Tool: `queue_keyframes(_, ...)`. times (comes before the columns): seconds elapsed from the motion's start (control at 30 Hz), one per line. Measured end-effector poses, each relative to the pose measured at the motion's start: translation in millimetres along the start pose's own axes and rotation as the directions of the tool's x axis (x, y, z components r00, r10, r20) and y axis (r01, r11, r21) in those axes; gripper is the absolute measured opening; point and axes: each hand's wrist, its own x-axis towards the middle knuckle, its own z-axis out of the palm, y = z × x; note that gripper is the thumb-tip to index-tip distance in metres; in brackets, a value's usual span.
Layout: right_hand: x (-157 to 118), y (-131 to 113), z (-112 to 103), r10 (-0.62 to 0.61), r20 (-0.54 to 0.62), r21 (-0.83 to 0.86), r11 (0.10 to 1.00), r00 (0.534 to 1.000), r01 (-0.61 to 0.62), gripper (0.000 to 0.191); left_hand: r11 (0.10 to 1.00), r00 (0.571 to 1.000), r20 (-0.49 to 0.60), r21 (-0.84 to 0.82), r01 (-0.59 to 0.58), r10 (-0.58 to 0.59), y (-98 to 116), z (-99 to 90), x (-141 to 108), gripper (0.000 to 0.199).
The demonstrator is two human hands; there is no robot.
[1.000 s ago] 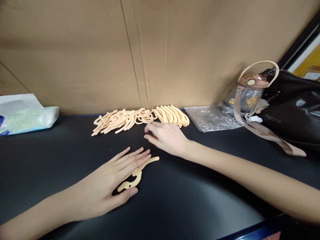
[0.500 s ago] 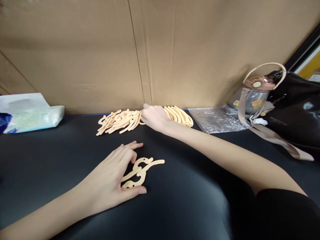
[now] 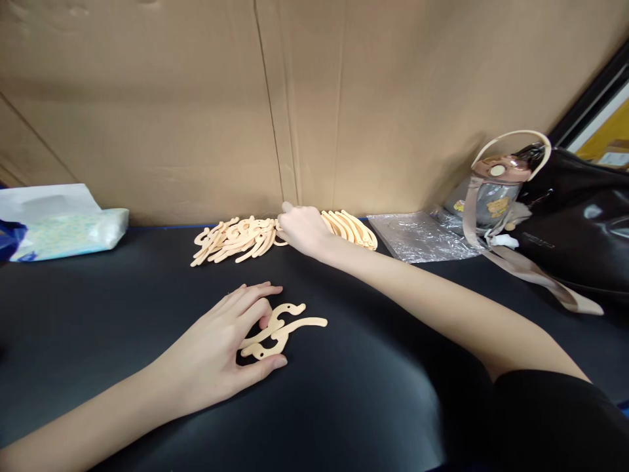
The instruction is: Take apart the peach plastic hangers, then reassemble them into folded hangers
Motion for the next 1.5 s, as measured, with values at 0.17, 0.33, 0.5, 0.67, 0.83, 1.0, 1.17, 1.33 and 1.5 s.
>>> queue_keyframes(0.17, 1.3, -3.4, 3.4, 0.010, 0.001, -0.004, 1.000, 1.000, -0.010, 0.032, 1.000, 1.000, 0.001, -0.004, -0.021, 0.021, -0.5, -0.1, -0.3, 0.034)
queue_keyframes(0.33, 5.5, 0.7, 3.1, 0.051, -0.047, 0.010, 0.999, 0.998, -0.050, 0.033, 1.000, 0.999, 0.032, -0.020, -0.014, 0.014, 1.1, -2.7, 0.3, 0.028)
queue_keyframes(0.5, -6.6, 8.4, -8.7, 0.087, -0.123, 0.049, 0.995, 0.989, -0.082, 0.033, 0.999, 0.998, 0.067, -0.047, -0.012, 0.015, 2.5, -4.9, 0.2, 0.023)
queue_keyframes(0.67, -52.7, 9.0, -22.6, 0.062, -0.256, 0.112, 0.993, 0.965, -0.034, 0.029, 0.996, 0.996, 0.065, -0.071, -0.062, 0.066, 1.9, -3.8, 0.0, 0.015)
queue_keyframes(0.83, -112.8, 2.9, -16.4, -0.154, -0.368, 0.192, 0.952, 0.917, 0.237, 0.022, 0.989, 0.987, 0.095, -0.089, -0.117, 0.126, 5.9, -7.0, -0.6, 0.009)
queue_keyframes(1.0, -148.5, 0.0, -5.6, -0.201, -0.349, 0.256, 0.919, 0.915, 0.299, 0.023, 0.953, 0.954, 0.065, -0.102, -0.284, 0.292, 10.8, -8.6, -2.1, 0.013)
queue_keyframes(1.17, -152.8, 3.7, -2.4, -0.184, -0.342, 0.365, 0.878, 0.922, 0.310, 0.019, 0.944, 0.927, -0.176, 0.054, -0.325, 0.330, 7.7, -9.8, -1.3, 0.018)
queue_keyframes(1.33, -151.7, 4.1, 3.6, -0.240, -0.346, 0.365, 0.856, 0.907, 0.366, 0.022, 0.912, 0.888, -0.321, 0.351, -0.211, 0.329, -2.3, -11.4, 4.1, 0.043)
queue_keyframes(1.5, -152.8, 3.8, 5.8, -0.278, -0.348, 0.370, 0.837, 0.895, 0.403, 0.025, 0.889, 0.890, -0.241, 0.353, -0.291, 0.387, -14.2, -6.3, 7.2, 0.038)
